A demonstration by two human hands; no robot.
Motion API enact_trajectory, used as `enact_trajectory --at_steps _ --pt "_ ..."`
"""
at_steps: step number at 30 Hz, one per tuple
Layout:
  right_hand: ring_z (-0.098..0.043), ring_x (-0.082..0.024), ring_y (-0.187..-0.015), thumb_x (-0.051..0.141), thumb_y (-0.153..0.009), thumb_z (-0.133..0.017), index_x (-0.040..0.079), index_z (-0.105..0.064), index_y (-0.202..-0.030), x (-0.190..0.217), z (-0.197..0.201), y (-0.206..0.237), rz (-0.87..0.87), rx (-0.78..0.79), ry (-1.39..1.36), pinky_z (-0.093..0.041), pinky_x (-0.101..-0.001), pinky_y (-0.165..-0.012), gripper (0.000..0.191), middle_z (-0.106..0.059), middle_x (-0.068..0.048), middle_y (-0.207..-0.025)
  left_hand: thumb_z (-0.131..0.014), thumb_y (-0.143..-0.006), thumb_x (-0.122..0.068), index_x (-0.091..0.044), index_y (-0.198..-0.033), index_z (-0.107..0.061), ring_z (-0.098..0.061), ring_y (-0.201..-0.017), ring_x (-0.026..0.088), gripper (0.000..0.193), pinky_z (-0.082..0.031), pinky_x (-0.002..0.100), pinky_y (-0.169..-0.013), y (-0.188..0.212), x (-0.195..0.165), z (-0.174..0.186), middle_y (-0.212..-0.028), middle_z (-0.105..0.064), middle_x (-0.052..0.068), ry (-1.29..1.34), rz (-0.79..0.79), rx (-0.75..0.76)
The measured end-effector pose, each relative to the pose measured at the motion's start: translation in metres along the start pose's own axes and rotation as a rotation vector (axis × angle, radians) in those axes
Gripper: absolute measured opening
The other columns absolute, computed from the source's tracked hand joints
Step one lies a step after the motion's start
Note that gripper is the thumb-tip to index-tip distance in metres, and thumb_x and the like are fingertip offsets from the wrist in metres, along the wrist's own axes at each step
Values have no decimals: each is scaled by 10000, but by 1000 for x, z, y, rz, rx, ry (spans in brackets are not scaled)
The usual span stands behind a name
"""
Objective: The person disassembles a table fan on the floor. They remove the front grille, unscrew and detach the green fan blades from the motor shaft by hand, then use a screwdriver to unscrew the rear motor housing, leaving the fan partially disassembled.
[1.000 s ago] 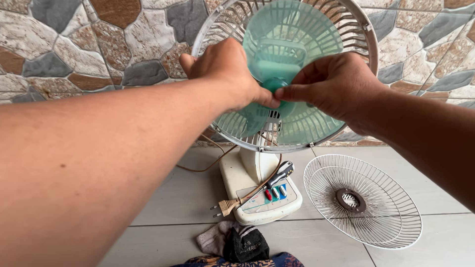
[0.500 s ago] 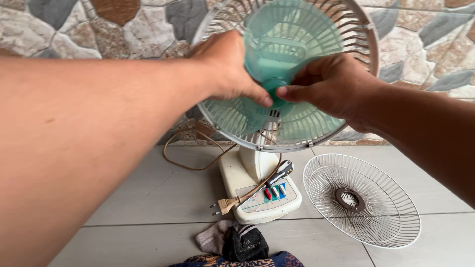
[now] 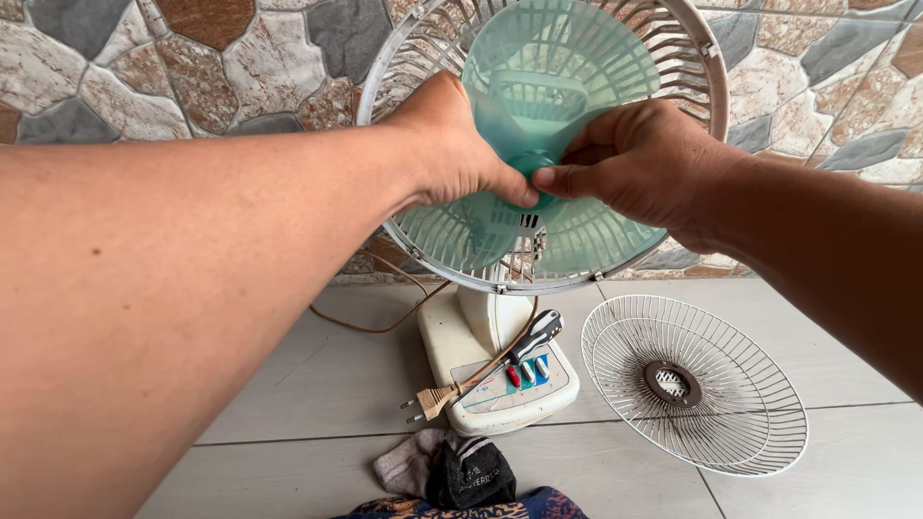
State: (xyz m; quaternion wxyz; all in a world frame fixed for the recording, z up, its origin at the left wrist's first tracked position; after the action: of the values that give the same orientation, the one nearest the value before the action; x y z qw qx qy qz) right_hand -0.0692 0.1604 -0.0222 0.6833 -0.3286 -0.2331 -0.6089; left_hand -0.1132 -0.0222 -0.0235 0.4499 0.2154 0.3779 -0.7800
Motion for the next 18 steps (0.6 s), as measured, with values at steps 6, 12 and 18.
enact_trajectory --at_steps 6,12,18 --pt "-739 -160 -931 220 -735 -867 23 -798 -1031 2 1 -1 23 17 -37 -570 -332 -911 362 -816 -90 -993 -997 -415 -166 -46 -1090 -714 -752 -983 186 742 -583 311 -900 1 0 -1 -1060 -783 76 27 23 7" --pt "-749 -160 -973 185 -695 -880 31 -793 -1047 2 0 -1 -10 34 -73 -558 -336 -962 394 -822 -80 -1015 -998 -441 -168 -50 -1138 -676 -739 -1009 187 777 -579 316 -905 4 -1 0 -1096 -763 85 0 65 0" --pt "-753 -162 -990 169 -688 -875 41 -791 -1058 6 -1 0 -20 49 -73 -553 -342 -987 401 -822 -72 -1025 -1000 -468 -178 -66 -1154 -694 -742 -1014 186 760 -577 319 -919 4 -3 2 -1104 -770 79 -36 86 27"
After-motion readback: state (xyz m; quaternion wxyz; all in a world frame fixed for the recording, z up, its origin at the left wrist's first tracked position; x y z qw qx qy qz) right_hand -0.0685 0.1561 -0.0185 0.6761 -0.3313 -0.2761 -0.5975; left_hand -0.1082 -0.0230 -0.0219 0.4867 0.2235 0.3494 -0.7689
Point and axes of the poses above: each hand's wrist, its own y-axis away from the middle knuckle, its own z-axis out of the back of the hand, x = y × z, the point moved 3 cm from there along -y, towards the middle knuckle
